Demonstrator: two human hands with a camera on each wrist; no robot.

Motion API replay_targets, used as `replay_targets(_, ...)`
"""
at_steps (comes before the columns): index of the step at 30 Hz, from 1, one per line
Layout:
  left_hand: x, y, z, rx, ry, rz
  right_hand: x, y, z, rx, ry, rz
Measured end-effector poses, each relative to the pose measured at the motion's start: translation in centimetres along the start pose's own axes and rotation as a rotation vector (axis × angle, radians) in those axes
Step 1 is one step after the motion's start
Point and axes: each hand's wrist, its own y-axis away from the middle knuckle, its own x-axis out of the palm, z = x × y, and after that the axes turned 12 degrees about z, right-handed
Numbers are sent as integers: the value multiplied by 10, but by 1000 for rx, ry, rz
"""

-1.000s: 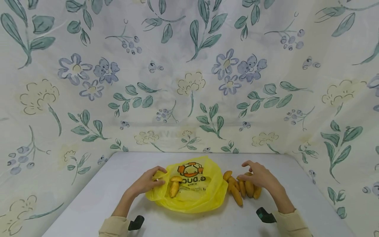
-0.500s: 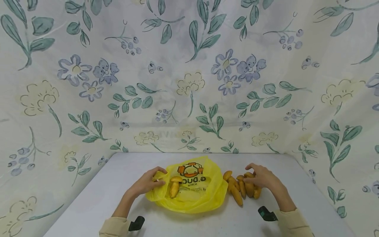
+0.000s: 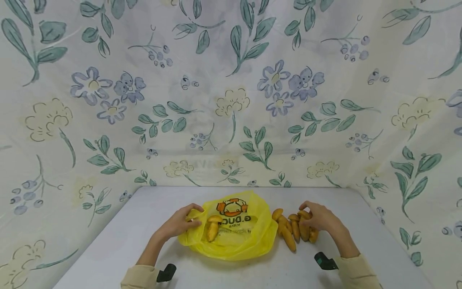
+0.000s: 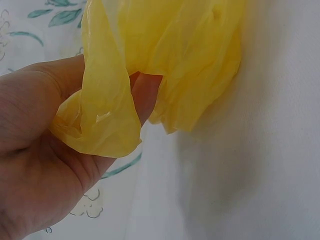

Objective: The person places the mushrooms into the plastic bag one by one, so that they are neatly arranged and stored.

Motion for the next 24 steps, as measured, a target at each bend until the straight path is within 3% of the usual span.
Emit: replay_targets(24, -2, 0, -1, 2, -13, 4, 0, 0, -2, -1, -37, -12)
